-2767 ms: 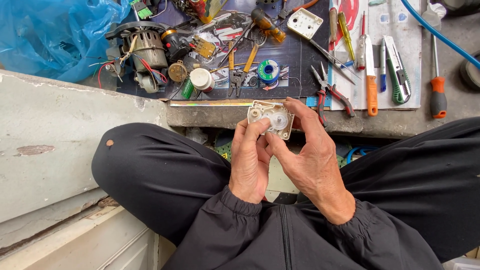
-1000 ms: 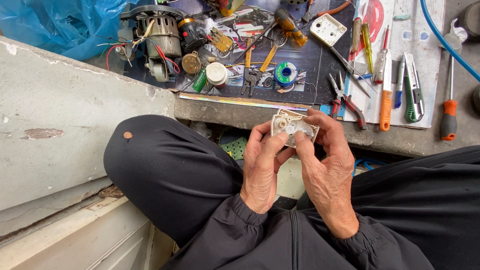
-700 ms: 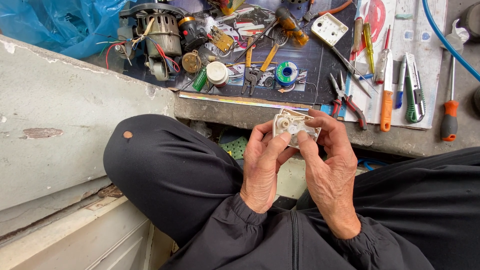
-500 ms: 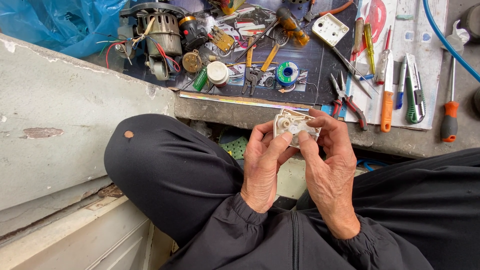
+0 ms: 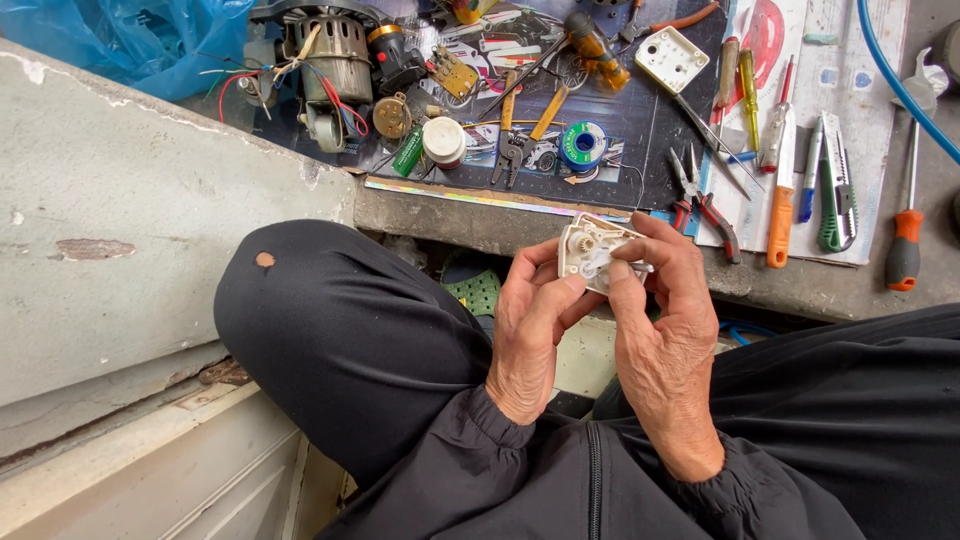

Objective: Placing and adjusting tiny internal components of an electrical device using tweezers and fingers.

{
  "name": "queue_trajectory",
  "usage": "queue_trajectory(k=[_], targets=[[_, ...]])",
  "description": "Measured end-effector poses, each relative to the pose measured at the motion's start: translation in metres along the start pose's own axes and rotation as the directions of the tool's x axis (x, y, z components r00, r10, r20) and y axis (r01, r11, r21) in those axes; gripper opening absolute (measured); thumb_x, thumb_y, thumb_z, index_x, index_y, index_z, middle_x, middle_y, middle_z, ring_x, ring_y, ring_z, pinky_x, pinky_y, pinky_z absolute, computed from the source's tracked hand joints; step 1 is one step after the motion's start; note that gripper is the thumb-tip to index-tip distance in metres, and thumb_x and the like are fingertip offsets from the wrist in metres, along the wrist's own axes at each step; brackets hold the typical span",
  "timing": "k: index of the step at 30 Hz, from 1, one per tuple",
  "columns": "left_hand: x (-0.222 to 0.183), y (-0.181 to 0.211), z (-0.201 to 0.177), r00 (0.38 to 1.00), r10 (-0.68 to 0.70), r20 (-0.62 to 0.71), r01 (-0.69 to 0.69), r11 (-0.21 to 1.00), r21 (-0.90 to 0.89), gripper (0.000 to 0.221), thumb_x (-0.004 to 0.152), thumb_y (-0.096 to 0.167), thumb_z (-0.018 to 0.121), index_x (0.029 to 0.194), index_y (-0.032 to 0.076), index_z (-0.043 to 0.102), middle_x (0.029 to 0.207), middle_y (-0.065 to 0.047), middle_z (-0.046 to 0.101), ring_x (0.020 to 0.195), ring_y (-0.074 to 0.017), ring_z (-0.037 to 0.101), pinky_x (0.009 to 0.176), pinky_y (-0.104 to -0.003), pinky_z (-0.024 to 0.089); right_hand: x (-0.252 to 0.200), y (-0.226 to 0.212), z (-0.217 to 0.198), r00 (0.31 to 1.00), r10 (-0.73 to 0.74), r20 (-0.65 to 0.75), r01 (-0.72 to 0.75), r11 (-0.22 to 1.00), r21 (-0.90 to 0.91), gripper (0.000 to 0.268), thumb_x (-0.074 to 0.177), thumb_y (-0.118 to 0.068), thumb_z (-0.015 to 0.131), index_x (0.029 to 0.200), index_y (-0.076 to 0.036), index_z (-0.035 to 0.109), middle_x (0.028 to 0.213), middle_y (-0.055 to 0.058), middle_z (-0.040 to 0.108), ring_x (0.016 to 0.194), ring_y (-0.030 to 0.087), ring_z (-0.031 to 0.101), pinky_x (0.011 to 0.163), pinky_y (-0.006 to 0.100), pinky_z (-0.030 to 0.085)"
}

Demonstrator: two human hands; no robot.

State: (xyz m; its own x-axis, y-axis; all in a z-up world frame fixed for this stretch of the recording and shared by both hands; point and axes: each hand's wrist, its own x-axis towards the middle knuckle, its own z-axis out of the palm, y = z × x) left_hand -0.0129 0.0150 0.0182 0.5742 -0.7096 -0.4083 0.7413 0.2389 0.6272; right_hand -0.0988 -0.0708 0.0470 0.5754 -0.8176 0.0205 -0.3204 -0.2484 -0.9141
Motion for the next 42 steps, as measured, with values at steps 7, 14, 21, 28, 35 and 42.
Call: queue_trajectory(k=[7, 14, 21, 28, 35, 42], targets=[[-0.001, -0.006, -0.004, 0.999, 0.035, -0.011, -0.034, 0.998, 0.049, 0.052, 0.098, 0.007, 0.065, 0.147, -0.005, 0.054, 0.14, -0.023, 0.067, 0.12, -0.0243, 0.067, 0.112, -0.04, 0.057, -0.002, 0.0, -0.001, 0.999, 0.045, 0.02, -0.046, 0.994, 0.103, 0.017, 0.106, -0.002, 0.061, 0.124, -0.002, 0.063, 0.161, 0.016, 0.056, 0.126, 0.021, 0.061, 0.097, 0.03, 0.053], [0.0, -0.015, -0.008, 0.989, 0.137, 0.062, -0.141, 0.988, 0.066, 0.052, 0.098, 0.0, 0.067, 0.148, -0.003, 0.053, 0.147, -0.021, 0.064, 0.13, -0.0224, 0.064, 0.114, -0.033, 0.054, -0.005, 0.002, -0.003, 0.997, 0.068, 0.028, -0.073, 0.977, 0.199, 0.016, 0.109, -0.002, 0.059, 0.125, -0.003, 0.059, 0.167, 0.014, 0.053, 0.132, 0.022, 0.063, 0.109, 0.032, 0.055], [0.0, -0.014, -0.01, 0.984, 0.161, 0.079, -0.167, 0.983, 0.075, 0.052, 0.098, -0.003, 0.065, 0.148, -0.003, 0.053, 0.148, -0.021, 0.063, 0.135, -0.0233, 0.063, 0.118, -0.033, 0.052, -0.005, 0.001, -0.001, 0.997, 0.068, 0.032, -0.073, 0.978, 0.195, 0.016, 0.109, -0.003, 0.058, 0.126, -0.004, 0.059, 0.168, 0.015, 0.052, 0.133, 0.023, 0.063, 0.11, 0.033, 0.056], [0.001, -0.015, -0.011, 0.984, 0.157, 0.087, -0.165, 0.983, 0.083, 0.052, 0.098, -0.003, 0.065, 0.148, -0.003, 0.052, 0.148, -0.02, 0.063, 0.134, -0.0225, 0.063, 0.117, -0.033, 0.051, -0.006, 0.002, 0.001, 0.998, 0.066, 0.013, -0.067, 0.981, 0.181, 0.016, 0.109, -0.002, 0.059, 0.125, -0.003, 0.058, 0.168, 0.015, 0.053, 0.128, 0.022, 0.065, 0.107, 0.032, 0.056], [-0.002, -0.005, -0.005, 0.996, 0.079, 0.041, -0.081, 0.994, 0.066, 0.052, 0.099, 0.006, 0.063, 0.149, -0.004, 0.053, 0.147, -0.022, 0.065, 0.128, -0.0241, 0.065, 0.113, -0.037, 0.056, -0.006, 0.0, 0.0, 0.997, 0.078, 0.02, -0.081, 0.981, 0.177, 0.017, 0.108, -0.001, 0.059, 0.125, -0.001, 0.059, 0.167, 0.016, 0.052, 0.12, 0.021, 0.065, 0.103, 0.032, 0.058], [0.002, -0.018, -0.013, 0.989, 0.134, 0.067, -0.14, 0.986, 0.091, 0.054, 0.099, 0.001, 0.068, 0.15, -0.003, 0.052, 0.147, -0.021, 0.063, 0.131, -0.0217, 0.064, 0.114, -0.031, 0.054, -0.005, -0.003, -0.003, 0.994, 0.098, 0.037, -0.103, 0.978, 0.182, 0.017, 0.108, -0.003, 0.061, 0.124, -0.001, 0.06, 0.167, 0.017, 0.054, 0.121, 0.022, 0.067, 0.103, 0.031, 0.059]])
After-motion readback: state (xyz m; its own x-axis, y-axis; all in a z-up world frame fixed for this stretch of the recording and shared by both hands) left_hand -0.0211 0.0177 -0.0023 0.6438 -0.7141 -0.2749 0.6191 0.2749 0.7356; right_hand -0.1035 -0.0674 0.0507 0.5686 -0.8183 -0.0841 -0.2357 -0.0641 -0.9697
